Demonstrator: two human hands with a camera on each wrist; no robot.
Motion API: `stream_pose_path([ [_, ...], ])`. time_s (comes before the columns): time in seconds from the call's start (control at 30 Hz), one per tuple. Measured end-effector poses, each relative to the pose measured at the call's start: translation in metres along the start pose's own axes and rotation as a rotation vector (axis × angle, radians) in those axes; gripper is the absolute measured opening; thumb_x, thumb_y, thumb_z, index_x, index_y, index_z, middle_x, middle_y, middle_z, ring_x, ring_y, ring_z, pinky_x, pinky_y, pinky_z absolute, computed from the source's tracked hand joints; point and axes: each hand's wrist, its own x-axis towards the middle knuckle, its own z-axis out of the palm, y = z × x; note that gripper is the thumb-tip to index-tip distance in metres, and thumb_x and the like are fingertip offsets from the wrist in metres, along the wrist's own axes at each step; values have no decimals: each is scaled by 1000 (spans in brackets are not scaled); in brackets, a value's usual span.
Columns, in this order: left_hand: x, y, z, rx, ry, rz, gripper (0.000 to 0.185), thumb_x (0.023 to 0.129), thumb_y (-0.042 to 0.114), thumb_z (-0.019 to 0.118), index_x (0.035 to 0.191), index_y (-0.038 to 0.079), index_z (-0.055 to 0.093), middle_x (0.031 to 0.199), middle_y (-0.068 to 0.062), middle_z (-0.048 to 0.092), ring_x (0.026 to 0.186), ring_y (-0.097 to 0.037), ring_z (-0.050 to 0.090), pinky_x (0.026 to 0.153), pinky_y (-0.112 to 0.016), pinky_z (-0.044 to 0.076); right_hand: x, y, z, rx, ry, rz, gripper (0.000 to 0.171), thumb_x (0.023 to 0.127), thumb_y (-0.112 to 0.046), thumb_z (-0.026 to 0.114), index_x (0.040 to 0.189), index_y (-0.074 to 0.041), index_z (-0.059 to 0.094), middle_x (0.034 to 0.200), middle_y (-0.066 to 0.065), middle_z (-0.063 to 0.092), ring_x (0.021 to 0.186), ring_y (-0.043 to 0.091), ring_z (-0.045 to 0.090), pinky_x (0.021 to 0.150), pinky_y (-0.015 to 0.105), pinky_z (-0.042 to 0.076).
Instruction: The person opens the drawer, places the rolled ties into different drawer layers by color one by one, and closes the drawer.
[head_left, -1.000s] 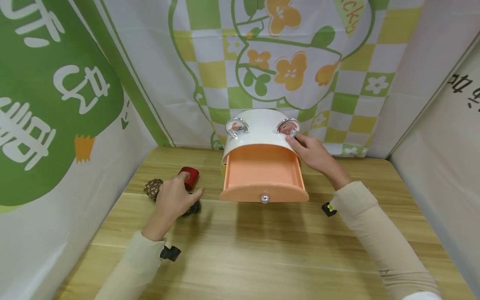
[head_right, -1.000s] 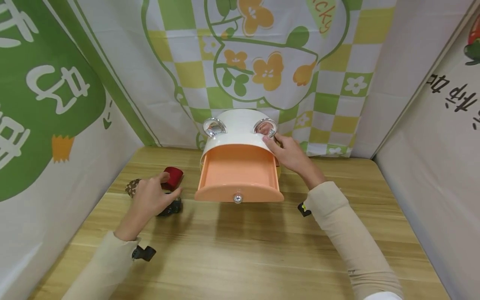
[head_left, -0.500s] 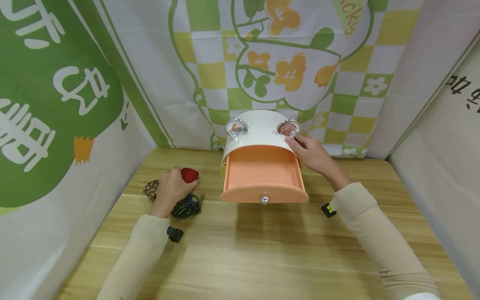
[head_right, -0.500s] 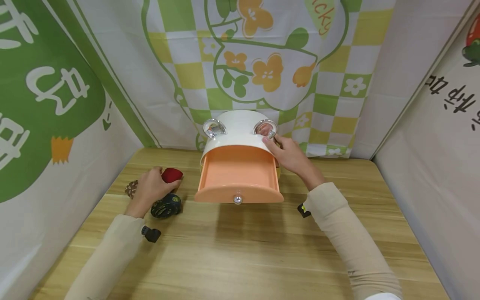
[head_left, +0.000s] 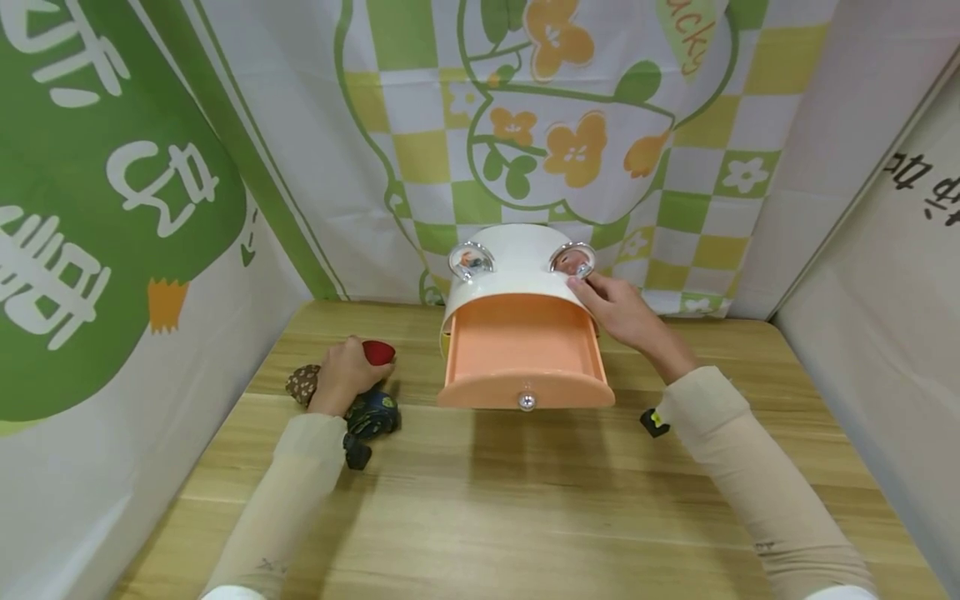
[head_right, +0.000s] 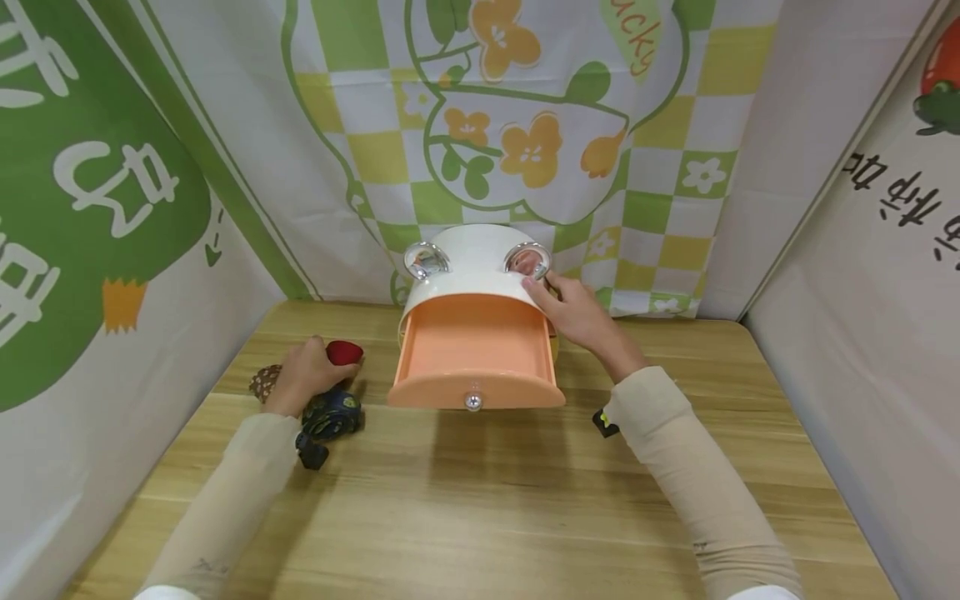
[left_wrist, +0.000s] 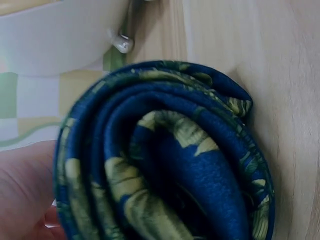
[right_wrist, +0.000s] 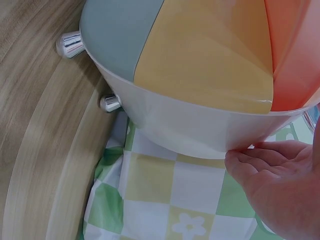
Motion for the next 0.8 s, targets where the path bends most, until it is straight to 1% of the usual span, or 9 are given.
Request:
stream_pose_path([
  [0.13,6,-4,5,5,-7,-10,70,89,40,79,129,-14,61,121,-38,68,108,-52,69,89,-59,59,0,0,0,2,-3,3,77,109,-60,39,162,-4,39,154,26,55,137,40,57,114,58,45],
  [0.2,8,-4,8,11,-10,-19,68,88,39,80,128,-13,62,122,-37,68,108,-52,69,89,-59,59,0,0,0,-1,-5,3,77,109,-61,39,162,-4,39,154,25,55,136,39,57,114,58,46],
  [0.43,12,-3,12,17,-7,-27,66,87,35,83,128,-12,62,121,-37,68,108,-53,68,90,-60,58,0,1,0,-15,13,2,79,108,-64,38,160,-5,43,144,24,61,124,37,60,107,56,49],
  [0.57,13,-5,12,10,-1,-27,63,88,31,82,129,-12,62,122,-37,68,109,-53,68,91,-60,58,1,1,0,-15,15,2,80,108,-65,38,160,-5,43,144,24,61,123,36,60,106,55,49],
  [0.8,14,-7,11,-23,-11,-38,61,85,28,84,126,-12,63,122,-36,69,108,-50,69,91,-58,58,-1,0,0,-16,5,7,78,108,-62,39,161,-5,41,149,24,58,129,37,59,110,57,47],
])
